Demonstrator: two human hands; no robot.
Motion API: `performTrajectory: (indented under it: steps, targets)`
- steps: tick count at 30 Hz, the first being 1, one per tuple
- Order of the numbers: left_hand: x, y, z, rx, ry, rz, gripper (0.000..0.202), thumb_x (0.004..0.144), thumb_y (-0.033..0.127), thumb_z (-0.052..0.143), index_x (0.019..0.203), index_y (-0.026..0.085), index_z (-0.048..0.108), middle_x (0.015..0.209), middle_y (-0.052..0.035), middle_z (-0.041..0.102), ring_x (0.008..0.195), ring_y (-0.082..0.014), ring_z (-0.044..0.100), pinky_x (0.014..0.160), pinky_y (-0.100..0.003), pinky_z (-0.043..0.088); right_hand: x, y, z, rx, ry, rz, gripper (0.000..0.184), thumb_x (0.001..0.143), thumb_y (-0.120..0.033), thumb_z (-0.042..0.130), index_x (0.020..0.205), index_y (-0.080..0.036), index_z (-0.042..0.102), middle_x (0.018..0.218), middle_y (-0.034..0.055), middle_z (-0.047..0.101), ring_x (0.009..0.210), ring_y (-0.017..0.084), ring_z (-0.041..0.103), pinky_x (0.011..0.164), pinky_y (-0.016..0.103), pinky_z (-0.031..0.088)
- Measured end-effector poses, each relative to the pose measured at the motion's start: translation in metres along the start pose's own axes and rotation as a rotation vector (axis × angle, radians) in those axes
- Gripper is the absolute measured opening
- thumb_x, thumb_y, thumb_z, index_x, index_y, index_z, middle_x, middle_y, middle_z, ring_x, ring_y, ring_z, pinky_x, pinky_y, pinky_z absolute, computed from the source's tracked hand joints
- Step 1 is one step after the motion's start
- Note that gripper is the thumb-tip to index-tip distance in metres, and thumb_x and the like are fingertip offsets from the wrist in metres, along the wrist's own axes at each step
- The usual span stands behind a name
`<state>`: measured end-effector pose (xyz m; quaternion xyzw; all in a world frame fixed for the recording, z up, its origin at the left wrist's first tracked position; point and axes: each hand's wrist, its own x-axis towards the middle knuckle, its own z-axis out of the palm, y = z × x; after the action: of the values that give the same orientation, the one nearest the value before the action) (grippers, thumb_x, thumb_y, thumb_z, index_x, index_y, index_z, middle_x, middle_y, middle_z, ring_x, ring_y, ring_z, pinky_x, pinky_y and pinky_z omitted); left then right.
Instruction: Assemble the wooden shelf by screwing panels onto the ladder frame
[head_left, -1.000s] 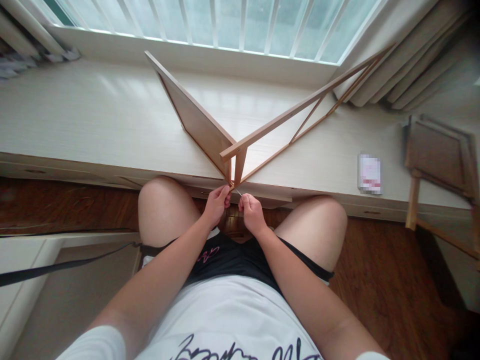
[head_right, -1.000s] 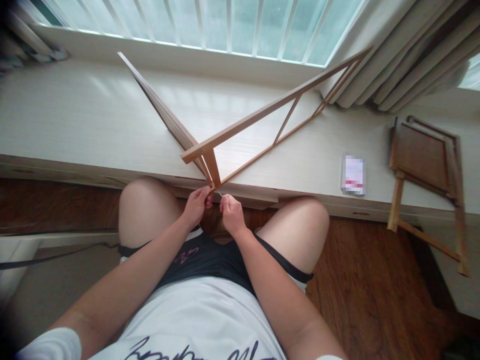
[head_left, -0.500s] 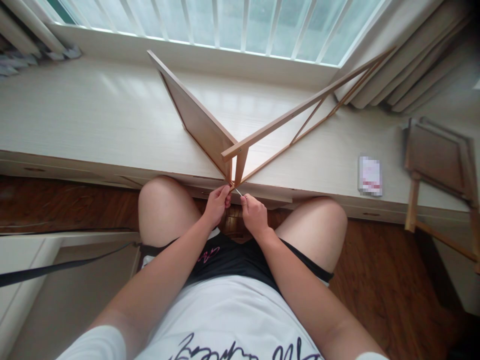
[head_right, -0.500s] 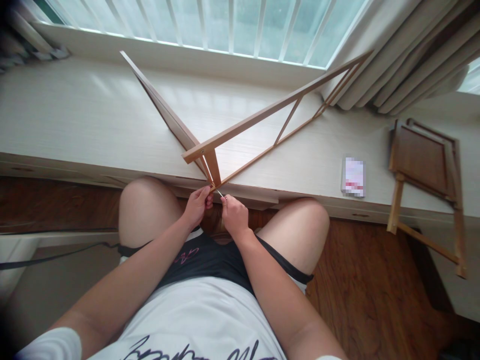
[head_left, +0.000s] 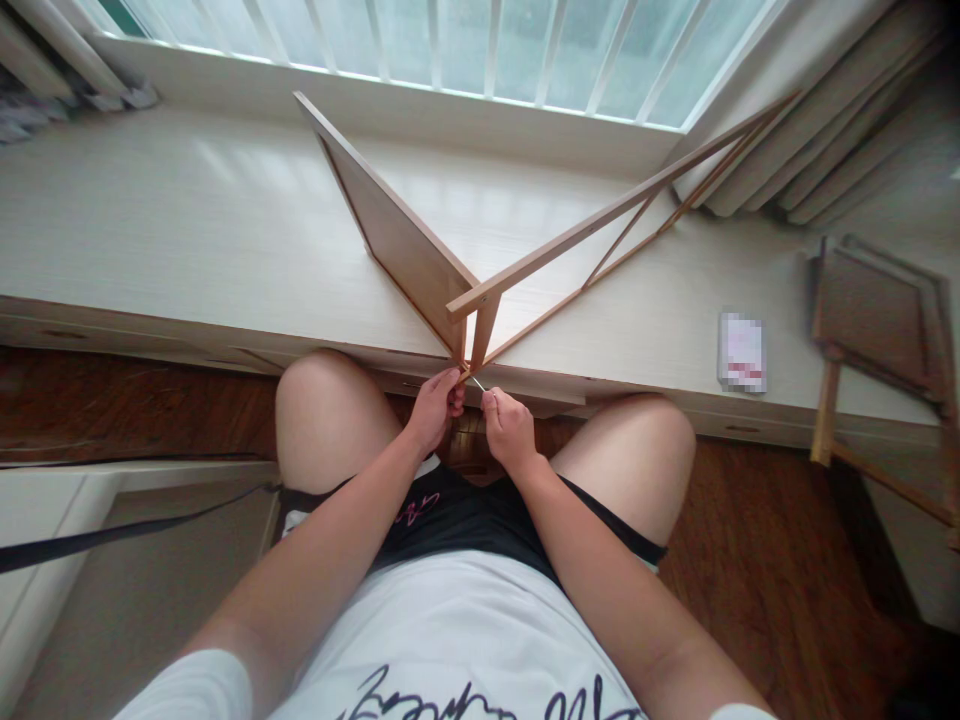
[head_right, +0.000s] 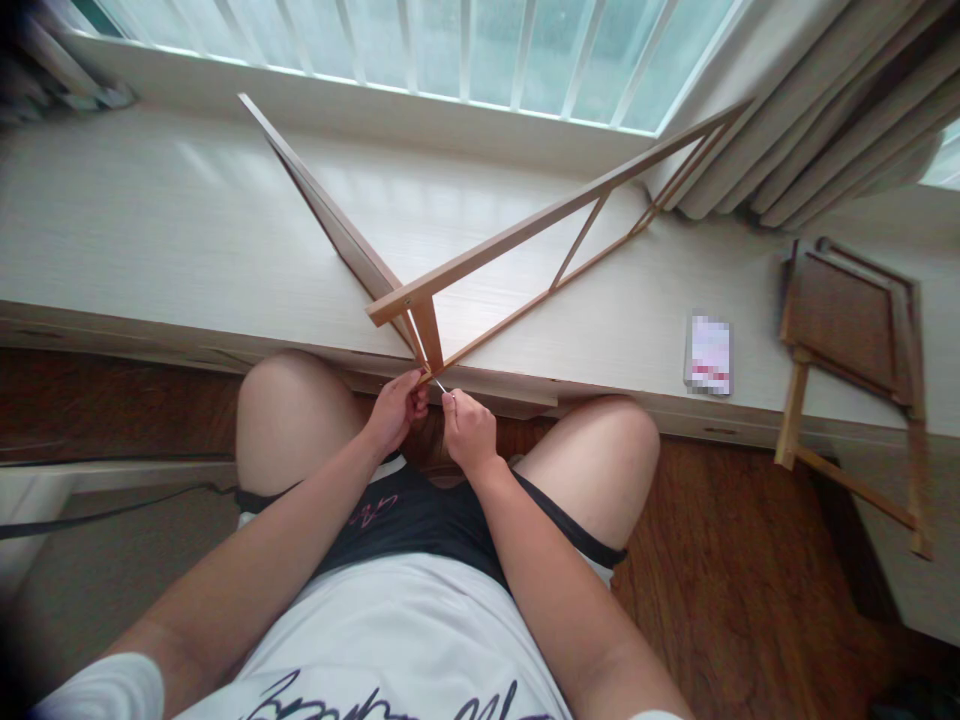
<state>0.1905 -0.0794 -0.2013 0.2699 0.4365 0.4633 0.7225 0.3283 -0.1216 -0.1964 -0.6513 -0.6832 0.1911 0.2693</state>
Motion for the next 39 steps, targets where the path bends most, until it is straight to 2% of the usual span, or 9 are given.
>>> performTrajectory:
  steps: [3,8,20,30,34,39]
  targets:
    - [0.002,0.003,-0.001,-0.015,-0.025,-0.027,0.029,0.076,0.042,0.064,0.087,0.017,0.057,0.064,0.0039,0.047,0.049,-0.0053,0.043,0.043,-0.016,0.030,0.000,0.000,0.000,-0.008,-0.007,0.004,0.040,0.101,-0.035,0.024,0.078,-0.019,0.052,0.074,0.0038,0.061,0.068,0.016,0.055,0.063,0.026,0.030]
    - [0.008,0.007,-0.002,0.038,-0.041,-0.045,0.029,0.074,0.041,0.067,0.082,0.016,0.055,0.064,0.0029,0.049,0.051,-0.0061,0.045,0.043,-0.017,0.032,0.000,0.000,-0.001,0.020,-0.021,0.008,0.041,0.101,-0.035,0.024,0.075,-0.019,0.052,0.072,0.0034,0.061,0.067,0.016,0.055,0.063,0.026,0.031]
    - [0.013,0.016,0.002,0.243,0.020,-0.066,0.033,0.072,0.045,0.067,0.073,0.015,0.056,0.060,0.0021,0.051,0.050,-0.0066,0.046,0.045,-0.018,0.034,0.000,0.001,-0.001,0.076,-0.030,0.018,0.040,0.100,-0.035,0.026,0.074,-0.020,0.053,0.070,0.0027,0.060,0.066,0.015,0.056,0.064,0.025,0.033]
    - [0.014,0.015,0.002,0.285,0.024,-0.050,0.032,0.074,0.045,0.065,0.071,0.015,0.055,0.058,0.0022,0.050,0.048,-0.0064,0.044,0.044,-0.019,0.032,0.001,0.001,-0.002,0.176,-0.014,0.044,0.042,0.099,-0.037,0.028,0.069,-0.020,0.052,0.066,0.0022,0.058,0.062,0.015,0.055,0.064,0.025,0.035]
    - [0.014,0.014,0.001,0.291,0.016,-0.040,0.032,0.074,0.045,0.064,0.072,0.015,0.055,0.059,0.0021,0.051,0.048,-0.0064,0.044,0.045,-0.019,0.033,0.002,0.000,0.001,0.334,-0.008,0.072,0.045,0.098,-0.039,0.030,0.065,-0.020,0.054,0.061,0.0019,0.057,0.058,0.014,0.053,0.063,0.026,0.036]
    - [0.014,0.014,0.000,0.306,0.004,-0.038,0.031,0.075,0.045,0.064,0.073,0.015,0.055,0.059,0.0019,0.050,0.049,-0.0066,0.045,0.045,-0.019,0.034,0.005,-0.001,0.009,0.826,-0.081,0.266,0.051,0.094,-0.048,0.031,0.060,-0.018,0.055,0.049,0.0009,0.053,0.043,0.012,0.044,0.047,0.025,0.034]
